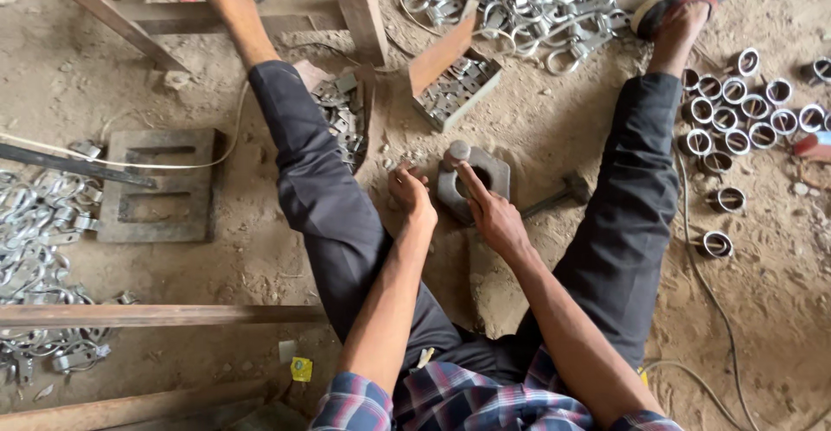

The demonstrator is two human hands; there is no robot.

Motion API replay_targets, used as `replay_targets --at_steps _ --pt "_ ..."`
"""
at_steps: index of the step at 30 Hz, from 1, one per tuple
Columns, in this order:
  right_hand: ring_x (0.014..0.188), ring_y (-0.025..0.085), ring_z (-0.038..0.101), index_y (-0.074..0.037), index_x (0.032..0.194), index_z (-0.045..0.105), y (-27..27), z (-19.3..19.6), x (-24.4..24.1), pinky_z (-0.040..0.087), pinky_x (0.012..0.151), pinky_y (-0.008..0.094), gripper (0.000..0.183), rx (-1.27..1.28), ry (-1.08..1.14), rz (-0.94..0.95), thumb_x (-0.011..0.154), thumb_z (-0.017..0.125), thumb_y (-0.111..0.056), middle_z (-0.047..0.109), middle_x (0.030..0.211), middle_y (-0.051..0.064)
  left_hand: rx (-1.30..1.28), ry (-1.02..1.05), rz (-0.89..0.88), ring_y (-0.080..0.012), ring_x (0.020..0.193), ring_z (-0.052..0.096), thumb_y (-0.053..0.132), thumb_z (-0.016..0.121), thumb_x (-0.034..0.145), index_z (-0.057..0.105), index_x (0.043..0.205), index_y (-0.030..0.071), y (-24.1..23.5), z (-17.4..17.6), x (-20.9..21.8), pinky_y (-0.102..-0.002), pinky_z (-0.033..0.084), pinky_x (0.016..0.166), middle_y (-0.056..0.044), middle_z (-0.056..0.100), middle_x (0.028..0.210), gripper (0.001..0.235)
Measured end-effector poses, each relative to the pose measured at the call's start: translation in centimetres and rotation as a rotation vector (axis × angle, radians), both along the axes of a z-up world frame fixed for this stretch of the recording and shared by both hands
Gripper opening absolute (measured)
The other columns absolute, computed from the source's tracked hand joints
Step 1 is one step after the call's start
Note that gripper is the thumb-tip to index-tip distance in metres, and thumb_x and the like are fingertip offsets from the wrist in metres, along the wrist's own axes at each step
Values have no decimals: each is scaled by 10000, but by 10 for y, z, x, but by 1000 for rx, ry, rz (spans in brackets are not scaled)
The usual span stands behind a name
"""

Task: The person uses a hammer to drive a metal pin into a metal base while sitting on the ground, handling various metal rings and components.

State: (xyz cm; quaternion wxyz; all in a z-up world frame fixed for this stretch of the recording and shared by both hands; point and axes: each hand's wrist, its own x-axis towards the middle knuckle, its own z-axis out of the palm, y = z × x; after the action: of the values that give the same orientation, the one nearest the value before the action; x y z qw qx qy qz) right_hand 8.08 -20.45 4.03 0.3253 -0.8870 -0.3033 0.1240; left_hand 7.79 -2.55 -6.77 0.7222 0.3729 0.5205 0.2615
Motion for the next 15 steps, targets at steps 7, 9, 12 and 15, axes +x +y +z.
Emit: replay_targets --at_steps 7,9,12,15 --pt "878 487 683 -336 1612 319 0 0 6 528 738 558 667 89 62 -18 1013 558 -166 709 983 264 156 -18 -6 -98 710 605 290 411 1058 705 1156 126 -8 36 -8 -237 471 606 -24 707 992 350" --pt "867 489 682 -279 1613 334 1 -3 6 520 733 551 673 147 66 -43 999 577 -147 707 983 268 134 -49 13 -100 705 591 268 433 1048 704 1154 114 -10 44 -7 -239 463 608 -20 695 975 330" --pt "872 481 683 -200 1610 347 7 -6 2 537 742 518 662 289 85 -60 1000 590 -120 708 1011 278 109 -97 41 -105 715 586 244 444 1034 692 1150 100 -13 56 -9 -245 459 616 -24 688 970 310" --pt "871 426 720 -169 1610 351 14 -2 -1 557 740 491 640 373 85 -84 1021 589 -97 719 1100 276 57 -103 73 -109 733 596 250 428 1031 669 1149 97 -9 70 -14 -250 474 624 -28 680 981 309"
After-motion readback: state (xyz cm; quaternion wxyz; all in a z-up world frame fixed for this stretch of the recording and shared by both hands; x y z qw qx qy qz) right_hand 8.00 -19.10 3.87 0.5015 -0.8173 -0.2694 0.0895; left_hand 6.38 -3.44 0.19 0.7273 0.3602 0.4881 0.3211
